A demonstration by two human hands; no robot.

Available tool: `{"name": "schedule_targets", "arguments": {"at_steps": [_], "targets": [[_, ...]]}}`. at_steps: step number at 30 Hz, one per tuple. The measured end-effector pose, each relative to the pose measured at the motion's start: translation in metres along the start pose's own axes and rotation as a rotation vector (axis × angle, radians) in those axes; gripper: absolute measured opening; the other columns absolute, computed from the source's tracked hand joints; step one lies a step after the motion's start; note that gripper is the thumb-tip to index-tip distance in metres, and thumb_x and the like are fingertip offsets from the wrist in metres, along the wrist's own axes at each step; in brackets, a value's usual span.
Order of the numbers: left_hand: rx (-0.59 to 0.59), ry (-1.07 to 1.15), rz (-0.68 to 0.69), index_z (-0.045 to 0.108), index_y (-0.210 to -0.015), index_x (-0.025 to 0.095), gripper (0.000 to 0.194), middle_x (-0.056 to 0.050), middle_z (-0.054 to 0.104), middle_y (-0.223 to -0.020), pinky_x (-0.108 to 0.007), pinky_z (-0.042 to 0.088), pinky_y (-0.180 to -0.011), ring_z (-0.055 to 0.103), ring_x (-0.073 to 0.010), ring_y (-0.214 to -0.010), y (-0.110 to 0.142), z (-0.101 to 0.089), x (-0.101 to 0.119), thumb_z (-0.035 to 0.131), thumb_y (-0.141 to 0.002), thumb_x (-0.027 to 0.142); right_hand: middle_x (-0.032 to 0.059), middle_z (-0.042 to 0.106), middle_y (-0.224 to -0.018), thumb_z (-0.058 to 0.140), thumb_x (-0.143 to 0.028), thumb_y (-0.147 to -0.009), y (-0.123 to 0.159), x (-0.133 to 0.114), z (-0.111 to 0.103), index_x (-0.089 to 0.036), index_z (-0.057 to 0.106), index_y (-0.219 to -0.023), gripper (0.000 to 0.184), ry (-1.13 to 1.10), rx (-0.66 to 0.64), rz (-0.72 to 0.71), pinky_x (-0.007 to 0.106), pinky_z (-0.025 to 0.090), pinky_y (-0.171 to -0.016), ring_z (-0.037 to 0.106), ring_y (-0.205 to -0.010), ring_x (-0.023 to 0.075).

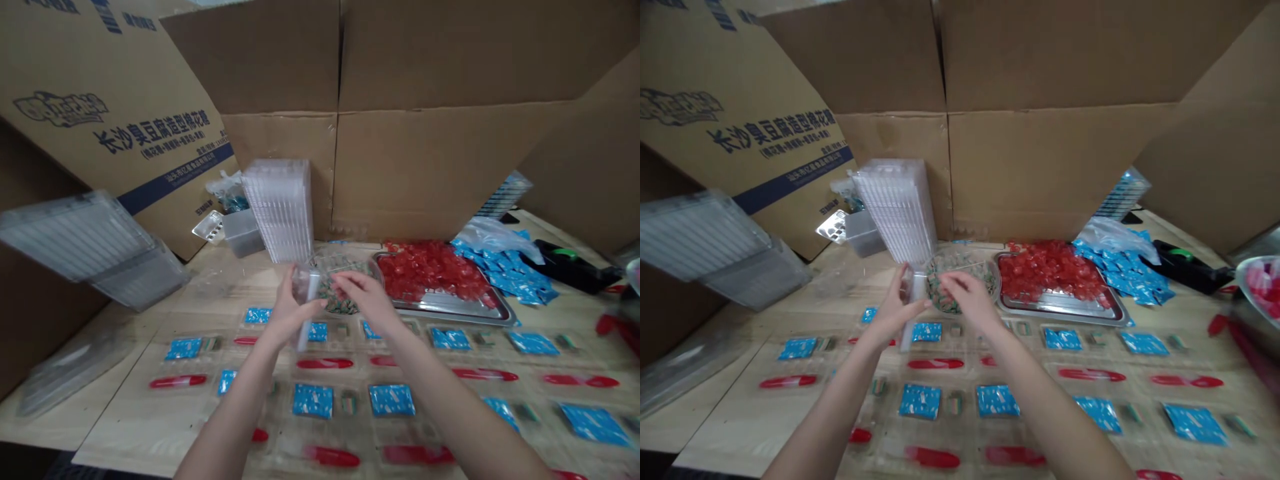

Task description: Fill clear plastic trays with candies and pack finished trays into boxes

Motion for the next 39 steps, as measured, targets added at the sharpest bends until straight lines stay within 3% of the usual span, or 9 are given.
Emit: {"name": "schedule_targets", "arguments": {"at_steps": [5,11,17,19,22,25,32,35,39], "targets": [[-0.188,0.158,-0.094,0.013,-0.142,0.02,0.104,-0.014,0.048,-0.125,-0.038,0.038,-0.094,0.051,-0.0255,-0.108,0.002,0.025,0.005,0.075,-0.06,0.036,-0.0026,0.059,-0.065,0.07,-0.04,-0.062,0.017,-0.011,0.026,-0.017,0.064,-0.069,0.025,-0.197,-0.083,0.097,0.023,0.039,-0.059,0.051,-0.062,0.0098],[-0.248,0.274,-0.105,0.02,-0.141,0.02,0.098,-0.012,0.053,-0.121,-0.035,0.039,-0.094,0.052,-0.0248,-0.109,0.001,0.018,0.01,0.075,-0.061,0.035,-0.0018,0.059,-0.065,0.073,-0.042,-0.058,0.012,-0.016,0.025,-0.017,0.064,-0.069,0.029,-0.319,-0.18,0.167,0.024,0.042,-0.059,0.052,-0.061,0.0098],[0.037,0.217,-0.101,0.021,-0.14,0.027,0.098,-0.01,0.05,-0.121,-0.036,0.037,-0.095,0.052,-0.0234,-0.106,-0.009,-0.004,0.001,0.076,-0.059,0.036,0.0014,0.06,-0.067,0.069,-0.045,-0.057,-0.016,-0.003,-0.015,-0.018,0.061,-0.069,0.03,-0.074,0.217,0.042,0.032,0.044,-0.066,0.055,-0.067,0.017],[0.049,0.182,-0.103,0.021,-0.141,0.027,0.102,-0.011,0.046,-0.126,-0.035,0.036,-0.095,0.05,-0.0238,-0.11,-0.009,-0.004,0.003,0.078,-0.056,0.035,0.0029,0.062,-0.071,0.068,-0.041,-0.058,-0.019,-0.005,-0.021,-0.018,0.062,-0.068,0.026,0.086,0.318,-0.062,0.033,0.043,-0.072,0.055,-0.074,0.0189],[-0.021,0.18,-0.113,0.021,-0.141,0.023,0.104,-0.012,0.045,-0.126,-0.033,0.037,-0.094,0.05,-0.0236,-0.11,-0.007,0.006,0.007,0.079,-0.055,0.034,0.0023,0.064,-0.074,0.063,-0.039,-0.065,-0.011,-0.011,-0.002,-0.019,0.065,-0.072,0.021,0.129,0.138,-0.117,0.031,0.042,-0.073,0.055,-0.075,0.0175],[-0.075,0.2,-0.12,0.018,-0.142,0.021,0.104,-0.012,0.051,-0.119,-0.034,0.039,-0.093,0.054,-0.0226,-0.103,-0.003,0.017,0.008,0.078,-0.057,0.033,-0.0005,0.061,-0.066,0.064,-0.04,-0.065,0.002,-0.016,0.026,-0.019,0.066,-0.071,0.022,-0.089,-0.071,0.026,0.026,0.04,-0.063,0.053,-0.064,0.0128],[-0.15,0.246,-0.119,0.021,-0.141,0.021,0.101,-0.012,0.053,-0.119,-0.036,0.039,-0.094,0.053,-0.0234,-0.105,-0.005,0.018,0.003,0.077,-0.058,0.035,-0.0022,0.058,-0.063,0.071,-0.038,-0.06,0.007,-0.021,0.039,-0.016,0.064,-0.069,0.025,-0.325,-0.17,0.149,0.021,0.038,-0.055,0.05,-0.058,0.0082],[-0.111,0.272,-0.124,0.021,-0.141,0.023,0.096,-0.011,0.054,-0.116,-0.036,0.04,-0.091,0.055,-0.0228,-0.102,-0.01,0.01,-0.001,0.074,-0.062,0.036,-0.0015,0.059,-0.065,0.07,-0.039,-0.06,-0.005,-0.015,0.029,-0.017,0.063,-0.07,0.025,-0.299,-0.087,0.122,0.024,0.043,-0.059,0.053,-0.06,0.0101],[0.004,0.224,-0.104,0.02,-0.14,0.029,0.096,-0.009,0.051,-0.118,-0.034,0.04,-0.09,0.055,-0.0216,-0.1,-0.016,-0.005,-0.002,0.075,-0.061,0.036,0.0015,0.06,-0.065,0.06,-0.038,-0.065,-0.035,0.004,-0.007,-0.017,0.062,-0.069,0.021,0.029,0.206,0.039,0.031,0.047,-0.063,0.056,-0.063,0.0151]]}}
Point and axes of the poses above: each hand's wrist, its own y-axis away from the middle knuckle, its own z-axis out of the palm, x = y × z, the point moved 2 cm from there along -y, towards the middle knuckle
